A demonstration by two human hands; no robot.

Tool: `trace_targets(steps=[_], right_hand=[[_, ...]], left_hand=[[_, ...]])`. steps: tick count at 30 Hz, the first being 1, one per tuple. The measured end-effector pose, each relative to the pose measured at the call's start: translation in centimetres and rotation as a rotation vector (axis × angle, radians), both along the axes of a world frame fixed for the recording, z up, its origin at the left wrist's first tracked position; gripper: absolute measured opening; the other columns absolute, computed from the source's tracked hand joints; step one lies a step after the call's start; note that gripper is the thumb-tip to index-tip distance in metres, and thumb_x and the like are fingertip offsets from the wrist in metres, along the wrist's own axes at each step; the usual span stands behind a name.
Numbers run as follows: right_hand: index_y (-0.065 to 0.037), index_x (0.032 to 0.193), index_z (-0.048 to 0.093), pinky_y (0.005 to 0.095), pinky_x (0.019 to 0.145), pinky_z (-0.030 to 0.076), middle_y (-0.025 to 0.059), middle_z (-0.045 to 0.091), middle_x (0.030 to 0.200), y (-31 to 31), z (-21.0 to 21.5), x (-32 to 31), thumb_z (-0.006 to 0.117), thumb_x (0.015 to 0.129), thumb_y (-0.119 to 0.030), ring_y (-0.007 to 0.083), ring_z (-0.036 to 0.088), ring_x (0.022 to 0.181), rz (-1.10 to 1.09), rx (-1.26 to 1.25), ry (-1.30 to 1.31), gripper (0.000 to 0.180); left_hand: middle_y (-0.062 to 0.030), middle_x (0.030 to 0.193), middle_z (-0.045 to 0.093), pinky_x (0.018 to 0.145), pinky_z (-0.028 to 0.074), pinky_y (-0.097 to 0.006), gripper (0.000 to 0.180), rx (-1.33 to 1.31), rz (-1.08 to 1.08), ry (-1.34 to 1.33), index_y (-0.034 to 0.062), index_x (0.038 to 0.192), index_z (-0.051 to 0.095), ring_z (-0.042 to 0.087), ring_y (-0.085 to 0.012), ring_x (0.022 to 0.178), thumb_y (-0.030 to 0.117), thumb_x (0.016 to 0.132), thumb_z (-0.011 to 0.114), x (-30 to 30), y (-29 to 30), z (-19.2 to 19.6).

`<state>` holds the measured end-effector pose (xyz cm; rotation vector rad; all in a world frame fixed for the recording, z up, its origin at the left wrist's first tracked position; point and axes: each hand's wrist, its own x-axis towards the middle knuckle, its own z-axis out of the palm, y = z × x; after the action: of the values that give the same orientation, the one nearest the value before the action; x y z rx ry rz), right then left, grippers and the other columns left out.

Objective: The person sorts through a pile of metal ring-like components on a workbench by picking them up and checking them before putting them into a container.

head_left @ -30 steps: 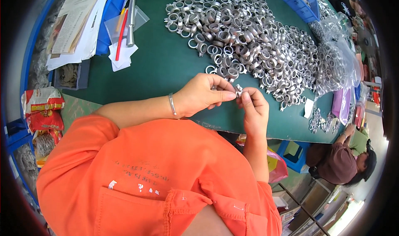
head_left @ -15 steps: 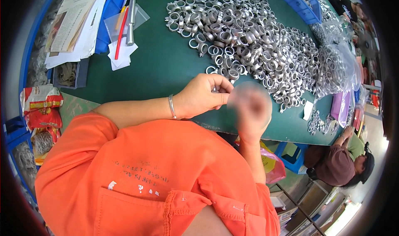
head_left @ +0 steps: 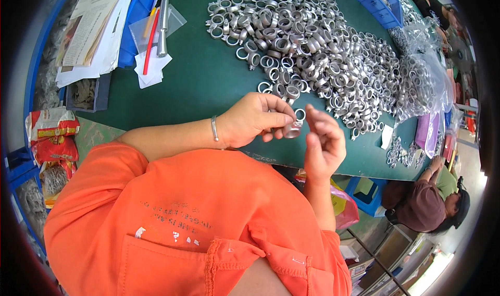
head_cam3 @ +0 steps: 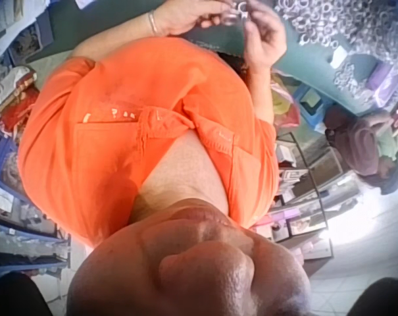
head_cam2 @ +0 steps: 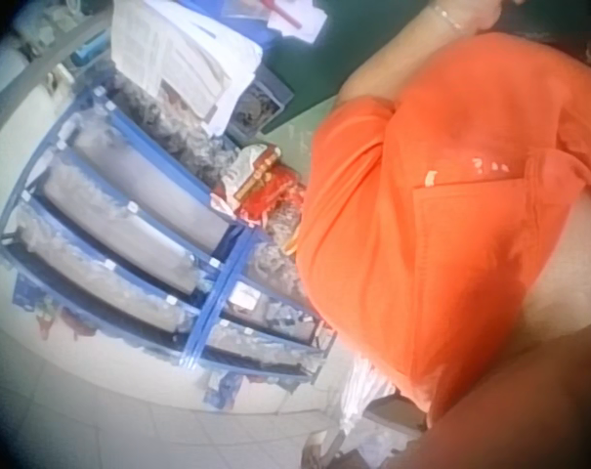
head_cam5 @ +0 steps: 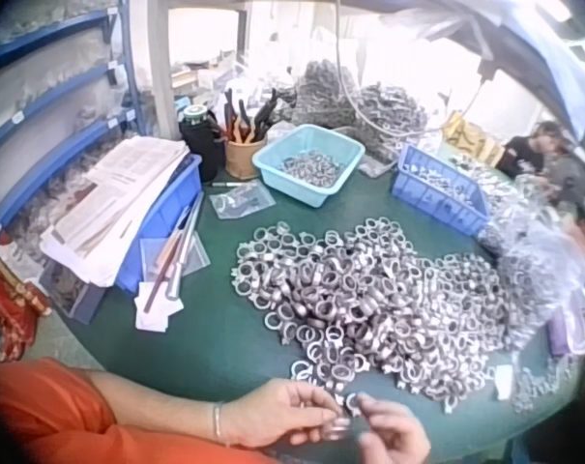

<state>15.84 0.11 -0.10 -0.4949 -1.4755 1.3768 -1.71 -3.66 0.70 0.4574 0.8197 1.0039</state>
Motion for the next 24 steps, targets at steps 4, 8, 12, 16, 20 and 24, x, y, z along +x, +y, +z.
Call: trace_targets(steps=[4, 8, 12, 16, 20, 24], right_hand=[[0.001, 0.09, 0.059, 0.0339, 0.086, 0.045, 0.0182, 0.056, 0.11, -0.2, 0.6, -2.3, 0.061, 0.071, 0.008, 0.0274, 0.055, 0.104, -0.027, 0.263, -0.434, 0.021], [0.003, 0.11, 0.048, 0.0357, 0.095, 0.037, 0.0215, 0.044, 0.124, -0.7, -1.0, -3.9, 0.049, 0.085, 0.0, 0.0296, 0.044, 0.116, -0.028, 0.019, -0.018, 0.025], [0.001, 0.1, 0.055, 0.0292, 0.074, 0.043, 0.0112, 0.054, 0.096, 1.6, -0.5, -1.8, 0.052, 0.084, -0.003, 0.0172, 0.053, 0.086, -0.274, -0.032, -0.285, 0.017], [0.001, 0.088, 0.06, 0.0272, 0.057, 0.043, 0.0096, 0.055, 0.074, 2.9, -1.1, 0.7, 0.063, 0.074, -0.002, 0.0171, 0.053, 0.062, -0.233, 0.163, -0.985, 0.014], [0.001, 0.086, 0.06, 0.0252, 0.054, 0.044, 0.0104, 0.057, 0.078, 2.1, -0.4, 0.4, 0.063, 0.073, 0.003, 0.0156, 0.057, 0.062, -0.241, 0.117, -0.851, 0.013], [0.002, 0.085, 0.06, 0.0215, 0.054, 0.045, 0.0102, 0.059, 0.083, 1.0, -0.2, -0.3, 0.06, 0.073, 0.009, 0.0138, 0.059, 0.067, -0.24, 0.026, -0.477, 0.014]], left_hand=[[-0.0034, 0.093, 0.056, 0.062, 0.052, -0.027, 0.019, -0.14, 0.012, -0.257, 0.0082, 0.102, 0.052, 0.058, -0.0117, 0.073, 0.022, 0.09, 0.047, 1.4, 0.1, -1.3], [-0.004, 0.09, 0.054, 0.065, 0.051, -0.027, 0.02, -0.108, 0.072, -0.219, 0.0063, 0.105, 0.049, 0.057, -0.0123, 0.079, 0.02, 0.091, 0.047, 1.8, -0.1, -1.7], [-0.0064, 0.082, 0.055, 0.055, 0.046, -0.024, 0.013, -0.089, 0.072, -0.188, 0.0039, 0.095, 0.053, 0.057, -0.0146, 0.066, 0.011, 0.085, 0.053, 0.3, -0.3, -0.9], [-0.0066, 0.076, 0.055, 0.044, 0.038, -0.02, 0.007, -0.076, 0.116, -0.155, 0.0027, 0.086, 0.054, 0.055, -0.0125, 0.062, 0.009, 0.083, 0.055, -0.5, 0.2, -0.4], [-0.0043, 0.073, 0.056, 0.042, 0.037, -0.018, 0.012, -0.016, -0.022, 0.047, 0.0023, 0.085, 0.055, 0.054, -0.0096, 0.058, 0.014, 0.085, 0.058, -0.3, 0.3, -0.1], [-0.0021, 0.072, 0.056, 0.044, 0.038, -0.018, 0.016, -0.079, -0.148, 0.107, 0.0028, 0.082, 0.057, 0.053, -0.007, 0.056, 0.018, 0.084, 0.061, 0.0, 0.3, 0.5]])
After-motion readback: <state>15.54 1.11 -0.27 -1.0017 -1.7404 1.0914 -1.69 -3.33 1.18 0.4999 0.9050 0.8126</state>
